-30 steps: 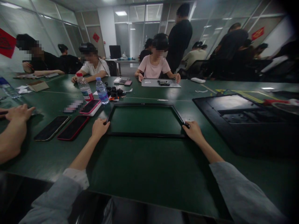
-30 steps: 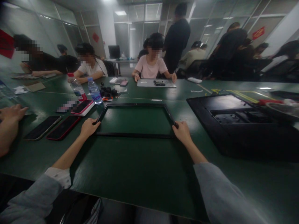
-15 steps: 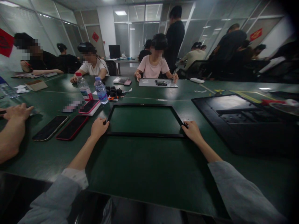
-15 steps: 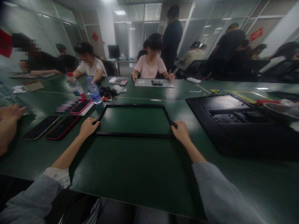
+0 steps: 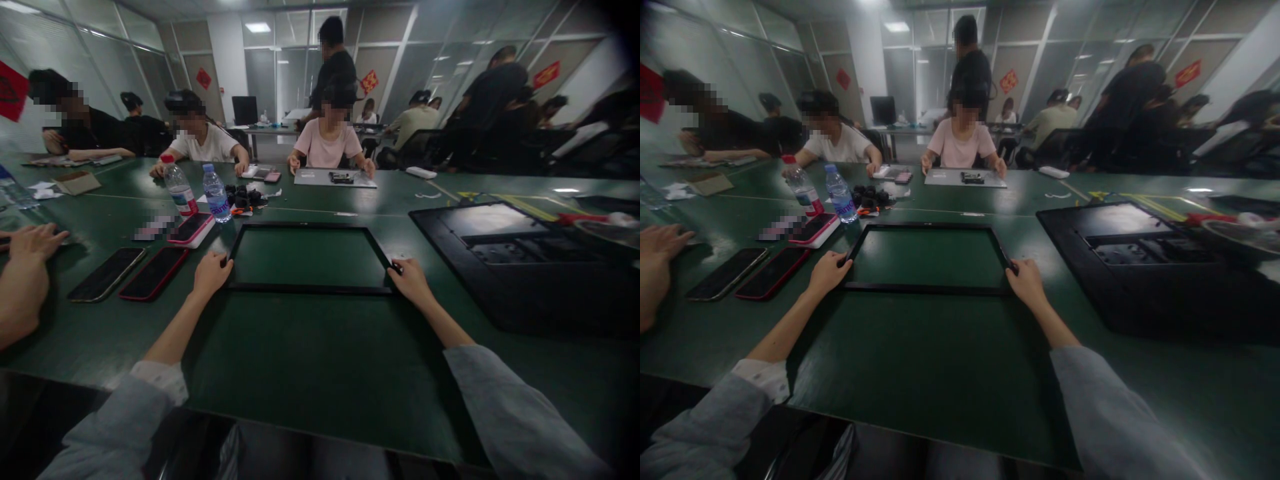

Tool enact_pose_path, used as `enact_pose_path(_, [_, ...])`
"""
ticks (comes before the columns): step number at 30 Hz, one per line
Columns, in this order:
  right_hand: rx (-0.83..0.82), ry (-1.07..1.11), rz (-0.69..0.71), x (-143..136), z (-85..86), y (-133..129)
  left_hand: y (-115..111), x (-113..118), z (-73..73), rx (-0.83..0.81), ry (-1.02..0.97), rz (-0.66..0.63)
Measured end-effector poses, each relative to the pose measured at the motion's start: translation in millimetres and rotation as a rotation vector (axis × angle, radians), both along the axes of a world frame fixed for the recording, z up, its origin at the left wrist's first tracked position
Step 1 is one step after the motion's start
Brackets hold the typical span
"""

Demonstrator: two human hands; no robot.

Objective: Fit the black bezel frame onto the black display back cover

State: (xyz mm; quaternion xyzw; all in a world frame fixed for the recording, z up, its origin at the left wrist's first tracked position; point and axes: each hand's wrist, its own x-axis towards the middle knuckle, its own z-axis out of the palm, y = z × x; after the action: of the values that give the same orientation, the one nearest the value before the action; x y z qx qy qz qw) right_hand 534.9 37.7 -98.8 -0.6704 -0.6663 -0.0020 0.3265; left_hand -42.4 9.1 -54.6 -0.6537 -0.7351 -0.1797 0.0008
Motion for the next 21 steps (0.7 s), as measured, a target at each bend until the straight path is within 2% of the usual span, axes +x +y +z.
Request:
enact_pose_path(10, [-0.04,0.024,-0.02,-5.0,7.1,-3.2,-2.4,2.3,2.9,-0.004,-0.008,0.006])
enact_pose_path(21, [-0.048,-0.013,-0.025,-3.5,5.5,-1.7,-2.3,1.9,3.3,-0.001,0.006,-0.011])
